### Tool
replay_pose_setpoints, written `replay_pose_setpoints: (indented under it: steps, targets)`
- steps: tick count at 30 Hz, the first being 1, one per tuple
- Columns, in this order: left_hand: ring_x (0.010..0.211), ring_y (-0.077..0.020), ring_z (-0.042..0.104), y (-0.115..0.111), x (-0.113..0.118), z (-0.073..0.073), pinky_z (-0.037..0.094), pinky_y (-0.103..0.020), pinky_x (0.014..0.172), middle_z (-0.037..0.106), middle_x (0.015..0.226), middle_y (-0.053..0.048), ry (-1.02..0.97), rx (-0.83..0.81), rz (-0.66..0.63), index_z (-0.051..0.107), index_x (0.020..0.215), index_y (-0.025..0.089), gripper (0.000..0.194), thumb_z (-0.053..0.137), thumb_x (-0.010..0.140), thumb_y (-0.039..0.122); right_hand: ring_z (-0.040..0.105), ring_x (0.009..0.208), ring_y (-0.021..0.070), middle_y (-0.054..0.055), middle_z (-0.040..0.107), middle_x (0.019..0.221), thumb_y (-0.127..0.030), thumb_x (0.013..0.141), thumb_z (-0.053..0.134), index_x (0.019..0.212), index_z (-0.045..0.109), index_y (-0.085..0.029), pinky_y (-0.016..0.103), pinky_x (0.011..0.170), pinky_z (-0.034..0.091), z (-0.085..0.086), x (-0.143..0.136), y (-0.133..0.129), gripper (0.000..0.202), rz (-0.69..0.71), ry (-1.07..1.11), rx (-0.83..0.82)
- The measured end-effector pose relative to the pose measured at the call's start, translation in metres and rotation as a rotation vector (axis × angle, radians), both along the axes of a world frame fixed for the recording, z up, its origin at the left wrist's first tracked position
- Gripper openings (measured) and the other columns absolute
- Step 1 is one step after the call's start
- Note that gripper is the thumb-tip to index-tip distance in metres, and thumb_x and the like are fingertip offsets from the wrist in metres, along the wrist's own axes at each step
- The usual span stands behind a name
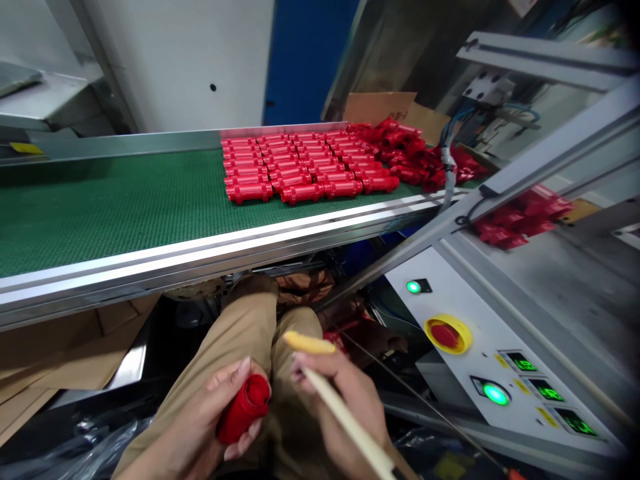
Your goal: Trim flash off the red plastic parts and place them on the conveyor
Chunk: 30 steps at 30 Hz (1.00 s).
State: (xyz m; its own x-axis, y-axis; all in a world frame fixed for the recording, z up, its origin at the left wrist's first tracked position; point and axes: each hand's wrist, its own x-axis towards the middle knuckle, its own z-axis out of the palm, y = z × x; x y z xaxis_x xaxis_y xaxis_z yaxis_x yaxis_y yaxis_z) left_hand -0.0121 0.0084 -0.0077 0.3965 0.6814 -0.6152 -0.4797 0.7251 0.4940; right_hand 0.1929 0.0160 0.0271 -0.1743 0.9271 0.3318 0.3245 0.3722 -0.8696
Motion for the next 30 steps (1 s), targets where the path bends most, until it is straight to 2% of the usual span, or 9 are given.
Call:
replay_pose_setpoints:
  steps: [2, 3, 6, 8, 11, 13, 18, 24, 30]
  targets:
    - [0.044, -0.0109, 0.051, 0.001, -0.001, -0.001, 0.031, -0.019, 0.041, 0.065, 0.054, -0.004, -0.004, 0.072, -0.015, 0.073, 0.084, 0.015, 0.047, 0.07, 0.088, 0.063, 0.079, 0.082, 0.0172, 0.007, 0.079, 0.098, -0.018, 0.102, 0.063, 0.112, 0.072, -0.023, 0.025, 0.076, 0.066, -0.002, -0.002, 0.0, 0.015, -0.18, 0.107, -0.065]
    - [0.047, -0.0118, 0.053, 0.002, -0.002, -0.001, 0.034, -0.019, 0.043, 0.068, 0.057, -0.006, 0.005, 0.101, -0.011, 0.076, 0.089, 0.014, 0.048, 0.071, 0.088, 0.061, 0.078, 0.08, 0.0169, 0.007, 0.079, 0.096, -0.021, 0.102, 0.064, 0.11, 0.072, -0.023, 0.025, 0.074, 0.066, -0.001, -0.003, -0.002, 0.012, -0.188, 0.137, -0.104]
    - [0.064, -0.0153, 0.063, 0.005, -0.005, -0.001, 0.048, -0.023, 0.061, 0.077, 0.072, -0.008, 0.052, 0.152, 0.074, 0.082, 0.105, 0.016, 0.041, 0.077, 0.087, 0.052, 0.071, 0.06, 0.0127, 0.005, 0.074, 0.08, -0.034, 0.104, 0.063, 0.101, 0.071, -0.02, 0.022, 0.059, 0.06, 0.0, -0.004, -0.011, 0.016, -0.071, 0.183, -0.29]
    - [0.083, -0.0194, 0.068, 0.007, -0.006, -0.001, 0.052, -0.025, 0.077, 0.081, 0.091, -0.009, 0.103, 0.185, 0.134, 0.083, 0.112, 0.019, 0.04, 0.083, 0.083, 0.046, 0.058, 0.045, 0.0073, -0.001, 0.065, 0.065, -0.049, 0.103, 0.061, 0.096, 0.067, -0.018, 0.016, 0.044, 0.048, 0.0, -0.007, -0.017, 0.032, -0.036, 0.216, -0.547]
    - [0.102, -0.0249, 0.069, 0.011, -0.008, -0.003, 0.051, -0.027, 0.089, 0.081, 0.109, -0.011, 0.196, 0.273, 0.131, 0.084, 0.113, 0.022, 0.043, 0.089, 0.077, 0.044, 0.045, 0.033, 0.0035, -0.007, 0.054, 0.051, -0.072, 0.092, 0.063, 0.088, 0.064, -0.016, 0.009, 0.031, 0.03, -0.003, -0.013, -0.015, 0.056, 0.033, 0.217, -0.922]
    - [0.102, -0.0261, 0.069, 0.013, -0.009, -0.004, 0.052, -0.027, 0.089, 0.079, 0.109, -0.01, 0.257, 0.38, 0.1, 0.087, 0.106, 0.023, 0.038, 0.09, 0.074, 0.044, 0.045, 0.03, 0.0035, -0.007, 0.055, 0.047, -0.076, 0.082, 0.071, 0.083, 0.063, -0.016, 0.008, 0.026, 0.027, -0.003, -0.018, -0.008, 0.061, 0.087, 0.216, -1.057]
    - [0.098, -0.0274, 0.068, 0.015, -0.011, -0.002, 0.055, -0.03, 0.086, 0.075, 0.101, -0.009, 0.328, 0.576, 0.064, 0.089, 0.098, 0.027, 0.028, 0.089, 0.076, 0.042, 0.051, 0.031, 0.0036, -0.006, 0.062, 0.05, -0.063, 0.074, 0.086, 0.077, 0.063, -0.015, 0.007, 0.024, 0.031, 0.005, -0.024, 0.008, 0.054, 0.158, 0.264, -1.182]
    - [0.098, -0.0251, 0.069, 0.014, -0.012, -0.006, 0.055, -0.028, 0.088, 0.073, 0.1, -0.007, 0.31, 0.586, 0.03, 0.089, 0.098, 0.029, 0.027, 0.089, 0.076, 0.044, 0.051, 0.028, 0.0035, -0.002, 0.069, 0.053, -0.054, 0.071, 0.088, 0.075, 0.065, -0.013, 0.007, 0.022, 0.035, 0.006, -0.022, 0.012, 0.048, 0.207, 0.379, -1.3]
    - [0.1, -0.0228, 0.069, 0.011, -0.012, -0.015, 0.054, -0.025, 0.09, 0.075, 0.104, -0.005, 0.295, 0.556, 0.018, 0.087, 0.1, 0.031, 0.024, 0.087, 0.079, 0.043, 0.051, 0.028, 0.0059, -0.001, 0.066, 0.048, -0.056, 0.067, 0.088, 0.07, 0.065, -0.014, 0.01, 0.022, 0.035, -0.001, -0.021, 0.015, 0.048, 0.209, 0.344, -1.339]
